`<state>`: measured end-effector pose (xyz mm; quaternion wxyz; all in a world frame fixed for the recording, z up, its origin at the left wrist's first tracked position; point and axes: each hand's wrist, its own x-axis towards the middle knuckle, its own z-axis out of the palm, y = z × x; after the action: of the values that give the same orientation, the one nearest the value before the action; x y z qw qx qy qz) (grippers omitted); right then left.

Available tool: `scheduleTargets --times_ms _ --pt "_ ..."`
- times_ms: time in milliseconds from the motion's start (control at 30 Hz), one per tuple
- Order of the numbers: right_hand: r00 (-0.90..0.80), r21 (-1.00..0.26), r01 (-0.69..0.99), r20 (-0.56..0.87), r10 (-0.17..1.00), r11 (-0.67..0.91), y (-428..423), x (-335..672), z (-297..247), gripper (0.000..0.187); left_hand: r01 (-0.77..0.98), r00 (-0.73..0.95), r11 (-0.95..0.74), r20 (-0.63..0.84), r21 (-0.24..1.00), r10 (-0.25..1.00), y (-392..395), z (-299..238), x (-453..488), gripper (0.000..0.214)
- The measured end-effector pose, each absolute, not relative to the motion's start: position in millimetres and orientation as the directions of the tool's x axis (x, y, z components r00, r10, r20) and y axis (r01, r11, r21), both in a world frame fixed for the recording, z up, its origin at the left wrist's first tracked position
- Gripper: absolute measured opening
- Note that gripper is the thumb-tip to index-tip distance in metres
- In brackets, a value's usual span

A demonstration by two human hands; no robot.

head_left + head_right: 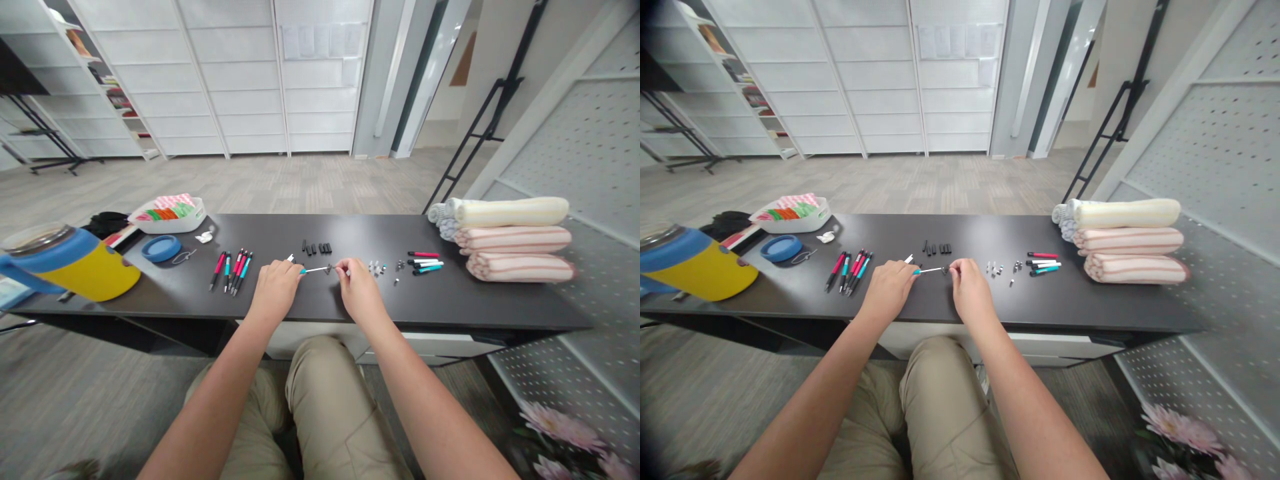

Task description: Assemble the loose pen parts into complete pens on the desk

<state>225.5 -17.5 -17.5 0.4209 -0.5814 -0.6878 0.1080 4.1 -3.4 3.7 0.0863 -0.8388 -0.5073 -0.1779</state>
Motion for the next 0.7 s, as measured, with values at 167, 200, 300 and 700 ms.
scheduleTargets --times_ms 167,200,300,700 --pt "0.014 -0.632 0.709 0.458 0.889 0.314 -17.5 224.7 -19.1 0.016 0.879 0.434 -0.477 0.382 0.021 0.816 -3.3 3.4 4.3 0.022" --pt "0.012 -0.630 0.709 0.459 0.888 0.316 -17.7 224.4 -19.0 0.016 0.877 0.437 -0.480 0.382 0.020 0.815 -3.3 3.5 4.3 0.022" --pt "-0.001 -0.623 0.712 0.461 0.888 0.324 -18.5 223.9 -18.3 0.015 0.871 0.447 -0.491 0.379 0.022 0.810 -3.2 3.5 4.4 0.021" --pt "0.000 -0.538 0.805 0.419 0.908 0.248 -25.0 217.1 -12.4 0.021 0.875 0.444 -0.484 0.370 0.017 0.816 -2.7 3.2 4.3 0.022"
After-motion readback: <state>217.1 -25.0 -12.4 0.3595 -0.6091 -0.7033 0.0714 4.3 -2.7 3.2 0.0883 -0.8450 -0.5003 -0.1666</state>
